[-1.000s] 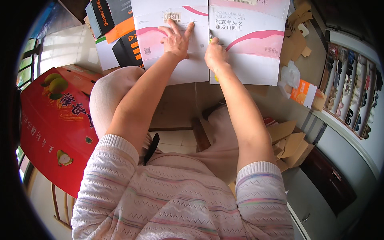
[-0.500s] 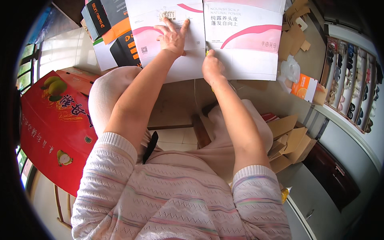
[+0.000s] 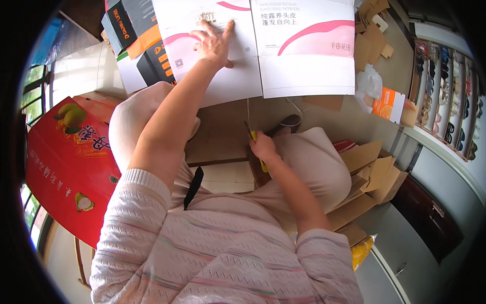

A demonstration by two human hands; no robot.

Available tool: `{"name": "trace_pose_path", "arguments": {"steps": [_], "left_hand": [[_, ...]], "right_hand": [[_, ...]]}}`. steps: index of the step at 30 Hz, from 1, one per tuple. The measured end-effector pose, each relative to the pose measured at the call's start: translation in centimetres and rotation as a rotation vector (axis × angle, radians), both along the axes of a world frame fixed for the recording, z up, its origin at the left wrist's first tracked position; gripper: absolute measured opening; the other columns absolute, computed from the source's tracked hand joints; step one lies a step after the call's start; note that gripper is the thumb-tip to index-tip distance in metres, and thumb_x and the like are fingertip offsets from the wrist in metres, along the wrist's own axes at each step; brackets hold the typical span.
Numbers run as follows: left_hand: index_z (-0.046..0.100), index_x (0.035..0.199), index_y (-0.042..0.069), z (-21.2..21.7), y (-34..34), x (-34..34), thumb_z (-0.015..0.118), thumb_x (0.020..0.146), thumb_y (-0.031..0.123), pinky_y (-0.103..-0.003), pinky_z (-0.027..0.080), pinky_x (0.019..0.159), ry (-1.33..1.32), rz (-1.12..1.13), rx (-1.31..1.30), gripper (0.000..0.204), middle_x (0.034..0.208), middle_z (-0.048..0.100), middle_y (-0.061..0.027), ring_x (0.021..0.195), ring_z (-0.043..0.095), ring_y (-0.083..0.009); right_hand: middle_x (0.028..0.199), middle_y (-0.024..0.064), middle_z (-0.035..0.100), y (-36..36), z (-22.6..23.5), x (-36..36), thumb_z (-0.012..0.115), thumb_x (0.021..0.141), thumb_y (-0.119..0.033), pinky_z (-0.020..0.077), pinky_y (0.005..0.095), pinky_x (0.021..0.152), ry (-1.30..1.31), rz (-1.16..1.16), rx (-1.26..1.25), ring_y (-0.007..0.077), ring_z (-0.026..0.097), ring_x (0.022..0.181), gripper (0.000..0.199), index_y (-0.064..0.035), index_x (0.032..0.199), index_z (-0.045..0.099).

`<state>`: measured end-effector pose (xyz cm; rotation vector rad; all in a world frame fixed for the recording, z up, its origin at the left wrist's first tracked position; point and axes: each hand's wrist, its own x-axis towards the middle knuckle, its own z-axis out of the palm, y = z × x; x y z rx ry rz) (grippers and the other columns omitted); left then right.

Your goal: The person uses a utility knife to open and flatten cardboard boxes, then opens a smaller black box by cutting the sealing tape.

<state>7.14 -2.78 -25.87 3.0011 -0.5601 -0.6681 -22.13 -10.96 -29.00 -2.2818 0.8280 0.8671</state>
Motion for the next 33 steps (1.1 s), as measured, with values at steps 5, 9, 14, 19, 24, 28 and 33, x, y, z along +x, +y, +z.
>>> {"name": "trace_pose_path", "arguments": {"steps": [5, 9, 14, 19, 24, 28, 33], "left_hand": [[0.013, 0.139, 0.036, 0.8, -0.7, -0.2, 0.082, 0.056, 0.037, -0.054, 0.047, 0.079, 0.002, -0.011, -0.005, 0.108, 0.138, 0.006, -0.0357, 0.119, 0.018, -0.06], [0.01, 0.139, 0.037, 0.1, 0.3, -0.4, 0.082, 0.055, 0.038, -0.054, 0.047, 0.08, 0.022, 0.018, 0.018, 0.111, 0.139, 0.004, -0.035, 0.12, 0.018, -0.0586], [0.007, 0.139, 0.039, 1.1, -0.2, -0.2, 0.083, 0.054, 0.039, -0.053, 0.048, 0.08, 0.028, 0.0, 0.023, 0.114, 0.139, 0.004, -0.0343, 0.122, 0.017, -0.0573], [0.015, 0.14, 0.028, 1.7, 0.9, 0.8, 0.077, 0.041, 0.063, -0.05, 0.044, 0.088, -0.001, -0.025, -0.077, 0.122, 0.138, 0.01, -0.0327, 0.119, 0.022, -0.058], [0.027, 0.136, 0.019, 4.5, 1.1, 1.2, 0.074, 0.043, 0.067, -0.053, 0.038, 0.092, -0.019, 0.049, -0.159, 0.114, 0.134, 0.023, -0.0284, 0.118, 0.03, -0.0505], [0.031, 0.131, 0.011, 6.7, -2.0, -4.0, 0.073, 0.059, 0.048, -0.054, 0.033, 0.094, -0.024, 0.009, -0.296, 0.091, 0.128, 0.028, -0.023, 0.118, 0.028, -0.0443], [0.02, 0.134, 0.007, 9.0, -4.1, -6.9, 0.049, 0.077, 0.019, -0.063, 0.026, 0.093, -0.106, 0.186, -0.385, 0.065, 0.132, 0.021, -0.0262, 0.118, 0.026, -0.046]], "right_hand": [[0.079, 0.0177, 0.062, -2.4, -6.8, -2.3, 0.059, 0.079, -0.024, 0.0483, 0.0365, 0.061, 0.107, 0.355, 0.01, 0.0274, 0.062, 0.074, 0.032, -0.0017, 0.101, 0.054], [0.101, 0.0059, 0.06, -3.9, 2.1, 6.1, 0.06, 0.083, -0.033, 0.0469, 0.0363, 0.073, -0.261, -0.946, 0.815, 0.0176, 0.058, 0.094, 0.036, -0.0063, 0.106, 0.051], [0.089, 0.0122, 0.062, -5.7, 2.6, 7.8, 0.064, 0.08, -0.035, 0.0485, 0.0343, 0.066, -0.332, -1.251, 0.941, 0.0213, 0.06, 0.077, 0.038, -0.0034, 0.098, 0.052], [0.08, 0.0158, 0.062, -6.4, 6.5, 9.2, 0.066, 0.079, -0.033, 0.049, 0.0335, 0.06, -0.367, -1.039, 1.032, 0.0214, 0.06, 0.066, 0.035, -0.0028, 0.092, 0.053], [0.078, 0.0158, 0.062, -6.3, 11.2, 9.5, 0.065, 0.079, -0.029, 0.049, 0.0319, 0.058, -0.431, -1.005, 1.108, 0.0208, 0.06, 0.065, 0.033, -0.0028, 0.094, 0.053], [0.078, 0.0154, 0.062, -5.1, 13.0, 9.3, 0.066, 0.079, -0.027, 0.049, 0.0318, 0.058, -0.467, -1.081, 1.209, 0.0197, 0.06, 0.065, 0.032, -0.0031, 0.095, 0.053], [0.069, 0.0125, 0.064, -5.0, 14.3, 8.7, 0.064, 0.079, -0.025, 0.0488, 0.0237, 0.047, -0.654, -0.88, 1.161, 0.015, 0.061, 0.053, 0.028, 0.0001, 0.091, 0.06]]}}
